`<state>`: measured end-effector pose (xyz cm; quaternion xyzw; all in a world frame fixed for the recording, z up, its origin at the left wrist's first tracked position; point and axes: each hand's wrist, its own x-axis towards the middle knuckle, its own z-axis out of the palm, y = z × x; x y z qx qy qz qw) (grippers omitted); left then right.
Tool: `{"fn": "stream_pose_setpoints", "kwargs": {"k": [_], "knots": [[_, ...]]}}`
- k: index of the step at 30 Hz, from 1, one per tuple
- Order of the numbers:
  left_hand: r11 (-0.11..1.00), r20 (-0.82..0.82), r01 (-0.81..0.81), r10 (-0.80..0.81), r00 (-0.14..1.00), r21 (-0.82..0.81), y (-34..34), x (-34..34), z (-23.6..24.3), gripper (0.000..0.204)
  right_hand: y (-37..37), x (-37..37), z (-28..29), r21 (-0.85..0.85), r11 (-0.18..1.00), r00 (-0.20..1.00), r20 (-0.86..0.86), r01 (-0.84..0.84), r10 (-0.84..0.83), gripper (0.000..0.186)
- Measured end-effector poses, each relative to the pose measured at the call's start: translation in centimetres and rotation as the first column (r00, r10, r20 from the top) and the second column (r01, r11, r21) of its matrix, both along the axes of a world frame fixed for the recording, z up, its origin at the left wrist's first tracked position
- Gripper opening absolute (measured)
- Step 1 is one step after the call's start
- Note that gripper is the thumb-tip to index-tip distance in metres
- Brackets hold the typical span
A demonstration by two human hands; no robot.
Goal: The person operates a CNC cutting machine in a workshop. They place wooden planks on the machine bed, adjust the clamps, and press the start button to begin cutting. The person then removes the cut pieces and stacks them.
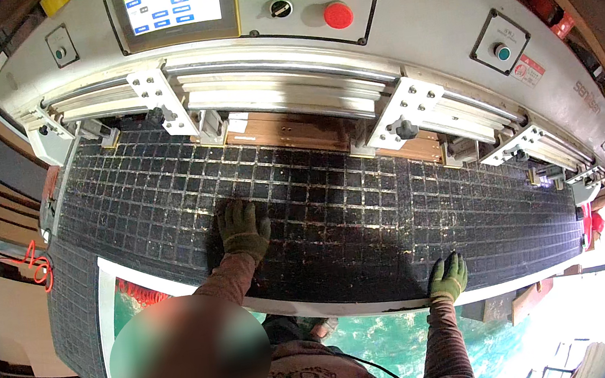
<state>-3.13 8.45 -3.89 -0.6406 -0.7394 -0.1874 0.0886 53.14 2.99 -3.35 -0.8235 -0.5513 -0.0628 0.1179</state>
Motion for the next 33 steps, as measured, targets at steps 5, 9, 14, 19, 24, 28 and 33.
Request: {"fn": "stream_pose_setpoints", "kwargs": {"k": [5,9,14,19,24,28,33], "knots": [[0.991,0.070,-0.037,0.046,0.996,-0.128,0.1,0.3,0.5,0.064,0.0,0.0,0.0,0.033,0.999,1.000,0.002,-0.017,0.017,0.059],[0.997,0.027,-0.008,0.010,1.000,-0.074,0.0,0.0,0.5,0.065,0.0,-0.2,0.0,0.047,0.999,1.000,0.004,-0.027,0.027,0.057],[1.000,-0.022,-0.007,0.007,1.000,-0.027,0.1,-0.2,0.4,0.069,0.0,-0.1,-0.4,0.073,0.997,0.999,0.018,-0.038,0.037,0.056],[0.985,-0.034,-0.064,0.060,0.998,-0.162,-0.1,-0.3,-0.7,0.073,0.1,-0.1,-0.8,0.104,0.994,0.999,0.009,-0.046,0.046,0.054],[0.925,0.025,-0.053,0.067,0.997,-0.376,0.6,0.1,1.4,0.073,2.9,-2.3,1.2,0.346,0.917,0.979,0.034,-0.199,0.200,0.045],[0.948,-0.047,-0.090,0.079,0.996,-0.305,-0.1,-0.6,0.3,0.071,10.9,-7.2,4.0,0.522,0.806,0.918,-0.104,-0.278,0.384,0.036],[0.978,-0.005,0.003,-0.004,1.000,-0.209,0.6,0.4,1.3,0.066,24.3,-8.3,4.5,0.413,0.838,0.883,-0.142,-0.358,0.447,0.042]]}}
